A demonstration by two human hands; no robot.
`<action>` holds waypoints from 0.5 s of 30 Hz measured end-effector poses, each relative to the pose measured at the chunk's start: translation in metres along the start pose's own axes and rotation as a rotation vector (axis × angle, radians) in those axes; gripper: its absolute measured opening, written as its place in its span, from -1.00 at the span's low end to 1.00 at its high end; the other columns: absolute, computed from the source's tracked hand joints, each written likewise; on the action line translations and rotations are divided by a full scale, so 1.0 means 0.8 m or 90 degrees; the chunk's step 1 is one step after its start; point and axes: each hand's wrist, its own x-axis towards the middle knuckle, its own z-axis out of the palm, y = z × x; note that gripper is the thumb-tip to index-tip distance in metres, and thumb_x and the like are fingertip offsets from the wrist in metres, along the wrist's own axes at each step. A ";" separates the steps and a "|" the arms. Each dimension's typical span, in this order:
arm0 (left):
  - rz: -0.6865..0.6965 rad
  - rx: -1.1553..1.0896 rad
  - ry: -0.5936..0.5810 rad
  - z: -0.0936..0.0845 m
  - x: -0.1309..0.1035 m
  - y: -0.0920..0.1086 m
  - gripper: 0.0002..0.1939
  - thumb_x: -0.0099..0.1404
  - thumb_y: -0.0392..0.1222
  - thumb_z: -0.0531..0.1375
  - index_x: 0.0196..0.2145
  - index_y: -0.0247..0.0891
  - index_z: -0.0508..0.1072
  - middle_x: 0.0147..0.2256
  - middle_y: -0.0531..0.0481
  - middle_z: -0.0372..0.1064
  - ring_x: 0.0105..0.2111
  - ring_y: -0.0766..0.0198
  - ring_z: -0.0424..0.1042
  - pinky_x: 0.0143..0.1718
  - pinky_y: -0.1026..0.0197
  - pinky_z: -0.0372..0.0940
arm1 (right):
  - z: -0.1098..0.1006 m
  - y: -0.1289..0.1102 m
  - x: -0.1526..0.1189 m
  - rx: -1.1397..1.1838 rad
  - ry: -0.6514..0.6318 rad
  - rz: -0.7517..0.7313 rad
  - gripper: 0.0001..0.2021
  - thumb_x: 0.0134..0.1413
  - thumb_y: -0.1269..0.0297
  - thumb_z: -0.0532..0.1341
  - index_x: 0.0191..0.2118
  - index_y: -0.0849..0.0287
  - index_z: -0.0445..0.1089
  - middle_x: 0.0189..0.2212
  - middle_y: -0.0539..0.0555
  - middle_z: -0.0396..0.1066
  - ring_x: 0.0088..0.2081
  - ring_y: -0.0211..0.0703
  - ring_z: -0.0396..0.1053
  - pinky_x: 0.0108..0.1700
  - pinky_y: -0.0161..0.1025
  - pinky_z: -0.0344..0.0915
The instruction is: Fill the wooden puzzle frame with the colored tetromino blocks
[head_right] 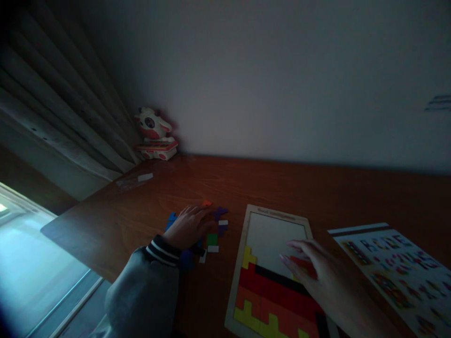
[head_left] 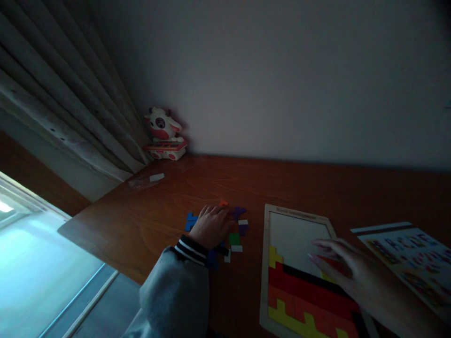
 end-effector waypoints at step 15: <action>-0.020 -0.027 -0.089 -0.028 -0.035 0.022 -0.35 0.29 0.26 0.16 0.24 -0.07 0.29 0.30 -0.17 0.15 0.32 -0.10 0.07 0.30 -0.28 -0.03 | -0.003 -0.001 -0.002 0.027 0.002 0.008 -0.59 0.12 -0.15 0.17 -0.16 0.05 0.52 -0.17 0.15 0.58 -0.16 0.05 0.56 -0.14 -0.10 0.50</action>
